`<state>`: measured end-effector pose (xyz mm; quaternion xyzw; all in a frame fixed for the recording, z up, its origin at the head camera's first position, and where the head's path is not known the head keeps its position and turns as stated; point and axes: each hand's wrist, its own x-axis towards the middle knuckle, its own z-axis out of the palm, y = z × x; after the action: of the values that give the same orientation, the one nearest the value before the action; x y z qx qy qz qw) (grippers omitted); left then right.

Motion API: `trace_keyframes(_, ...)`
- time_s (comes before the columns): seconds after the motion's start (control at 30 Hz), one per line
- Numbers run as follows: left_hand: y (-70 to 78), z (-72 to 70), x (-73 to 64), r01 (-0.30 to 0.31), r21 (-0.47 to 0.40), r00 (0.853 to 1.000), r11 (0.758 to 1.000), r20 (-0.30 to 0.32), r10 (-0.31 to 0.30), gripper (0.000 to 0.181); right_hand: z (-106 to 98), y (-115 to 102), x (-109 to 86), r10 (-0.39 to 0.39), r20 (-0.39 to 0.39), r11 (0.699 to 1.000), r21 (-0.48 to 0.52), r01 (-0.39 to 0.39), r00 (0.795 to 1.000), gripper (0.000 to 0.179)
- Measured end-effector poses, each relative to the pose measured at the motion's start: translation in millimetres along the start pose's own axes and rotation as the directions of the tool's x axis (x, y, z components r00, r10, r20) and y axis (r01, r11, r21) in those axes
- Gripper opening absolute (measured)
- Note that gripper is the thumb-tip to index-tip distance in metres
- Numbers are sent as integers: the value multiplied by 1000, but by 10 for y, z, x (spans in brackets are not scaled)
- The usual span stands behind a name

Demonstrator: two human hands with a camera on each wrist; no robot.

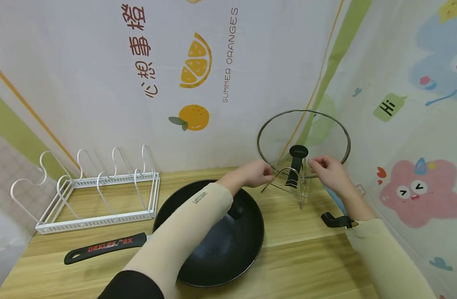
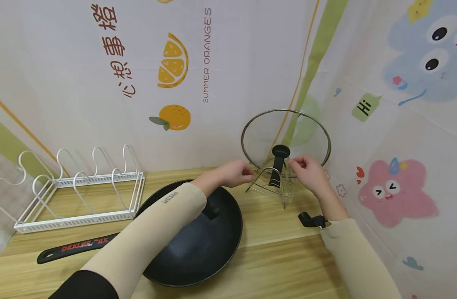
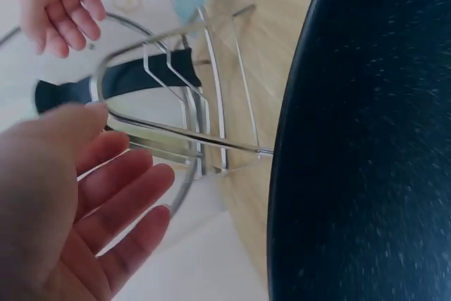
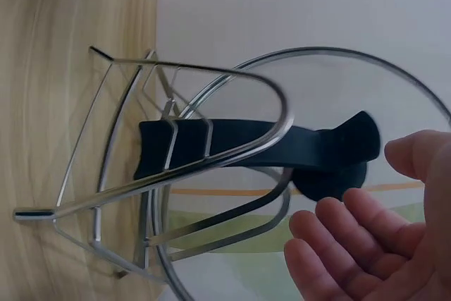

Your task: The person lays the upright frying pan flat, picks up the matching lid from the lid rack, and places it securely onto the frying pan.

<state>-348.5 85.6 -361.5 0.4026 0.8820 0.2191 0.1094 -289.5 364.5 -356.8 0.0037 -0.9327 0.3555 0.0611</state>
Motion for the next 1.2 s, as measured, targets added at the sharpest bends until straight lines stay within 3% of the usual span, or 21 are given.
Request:
trace_keyframes(0.23, -61, 214, 312, 71, 16, 997, 997, -43, -70, 21, 124, 123, 18, 33, 22, 996, 82, -35, 999, 65)
trace_keyframes(0.33, -68, 281, 356, 126, -3, 990, 992, -63, -126, 23, 195, 177, 37, 30, 30, 992, 125, -33, 999, 63)
trace_keyframes(0.7, -54, 460, 501, 137, -21, 980, 990, -144, -138, 21, 348, 227, 161, 44, 41, 966, 251, -53, 998, 65)
trace_keyframes(0.9, -68, 479, 531, 185, -5, 969, 983, -163, -184, 22, 450, 265, 292, 39, 127, 925, 371, -84, 991, 75)
trace_keyframes(1.0, -84, 481, 547, 188, -14, 969, 982, -162, -188, 21, 495, 287, 368, 10, 171, 890, 449, -87, 985, 74)
trace_keyframes(1.2, -83, 481, 564, 200, -28, 966, 979, -162, -202, 20, 575, 347, 473, -88, 289, 778, 618, -116, 953, 69)
